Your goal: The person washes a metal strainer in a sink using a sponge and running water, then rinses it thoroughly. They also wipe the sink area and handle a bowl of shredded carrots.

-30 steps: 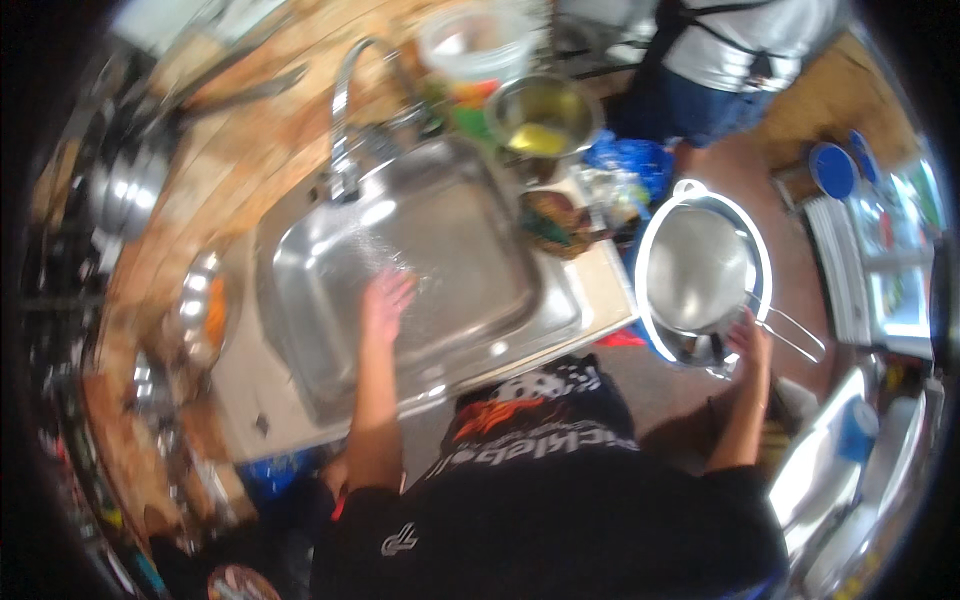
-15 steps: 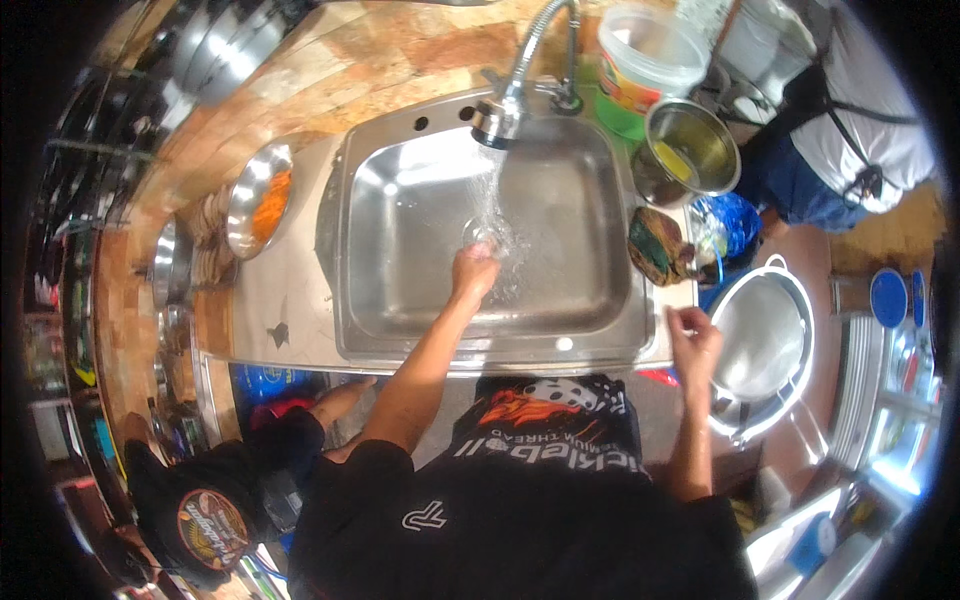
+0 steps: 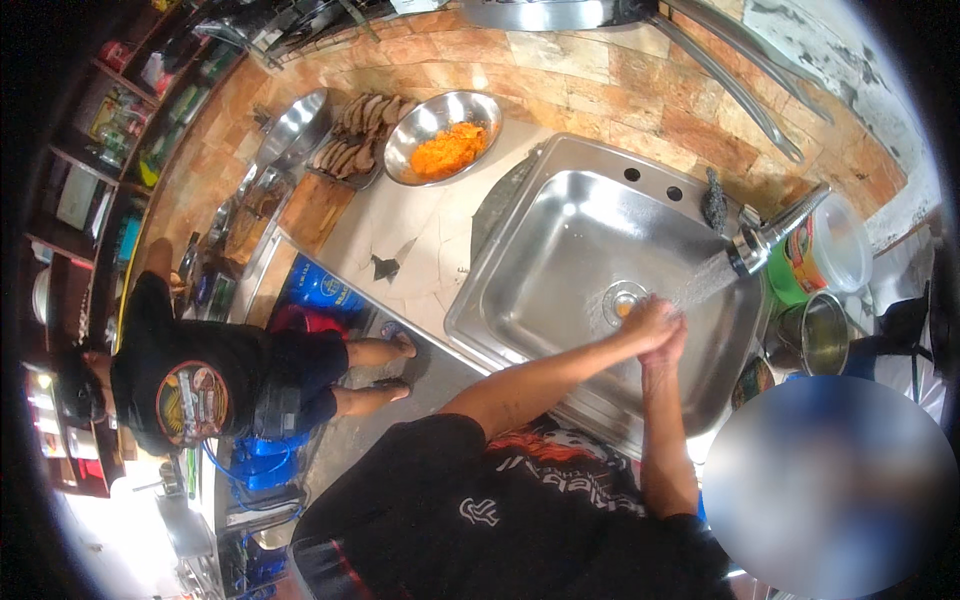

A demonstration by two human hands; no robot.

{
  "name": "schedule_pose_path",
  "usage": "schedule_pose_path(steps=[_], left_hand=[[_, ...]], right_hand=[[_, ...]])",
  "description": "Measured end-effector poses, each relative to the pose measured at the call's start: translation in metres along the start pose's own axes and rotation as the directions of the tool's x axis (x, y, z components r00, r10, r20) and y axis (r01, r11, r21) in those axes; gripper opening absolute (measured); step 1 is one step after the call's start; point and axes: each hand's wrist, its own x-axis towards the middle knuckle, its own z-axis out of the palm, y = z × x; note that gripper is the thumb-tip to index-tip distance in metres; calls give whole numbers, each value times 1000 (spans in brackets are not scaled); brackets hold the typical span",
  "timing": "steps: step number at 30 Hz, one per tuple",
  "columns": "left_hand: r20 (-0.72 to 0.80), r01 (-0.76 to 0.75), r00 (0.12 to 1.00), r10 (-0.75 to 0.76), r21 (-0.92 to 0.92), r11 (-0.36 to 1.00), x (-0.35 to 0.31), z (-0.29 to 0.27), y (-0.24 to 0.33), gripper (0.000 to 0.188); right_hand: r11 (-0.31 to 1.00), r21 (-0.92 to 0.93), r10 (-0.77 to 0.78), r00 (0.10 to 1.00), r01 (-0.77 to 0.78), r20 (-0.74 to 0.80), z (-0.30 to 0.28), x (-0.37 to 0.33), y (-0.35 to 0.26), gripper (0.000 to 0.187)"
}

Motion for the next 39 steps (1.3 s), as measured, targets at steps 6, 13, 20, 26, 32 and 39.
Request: schedule_pose_path(steps=[6,13,20,26,32,39], left_hand=[[393,179,919,-34,-338,924,15,5,-31,27],[508,158,860,39,-338,928,-1,-18,-26,33],[537,109,842,48,-256,960,4,-33,-20,44],[609,198,792,33,-308,931,-20,-10,-10,38],[555,274,831,-29,-362,891,-47,-4,-5,32],[278,354,930,-239,-515,781,-90,-21,-1,21]], right_hand=[[973,-187,-131,990,138,54,-52,21,15,44],[830,-556,-261,904,32,-339,-35,-20,16,35],[-689,-703,-692,453,-178,563,-61,-114,-112,43],[-864,-501,-347,655,56,672,-109,-101,-187,44],[-788,-476,-53,726,392,685,-162,-201,-155,46],[-708,-318,336,696,631,635,-99,-178,-51,45]])
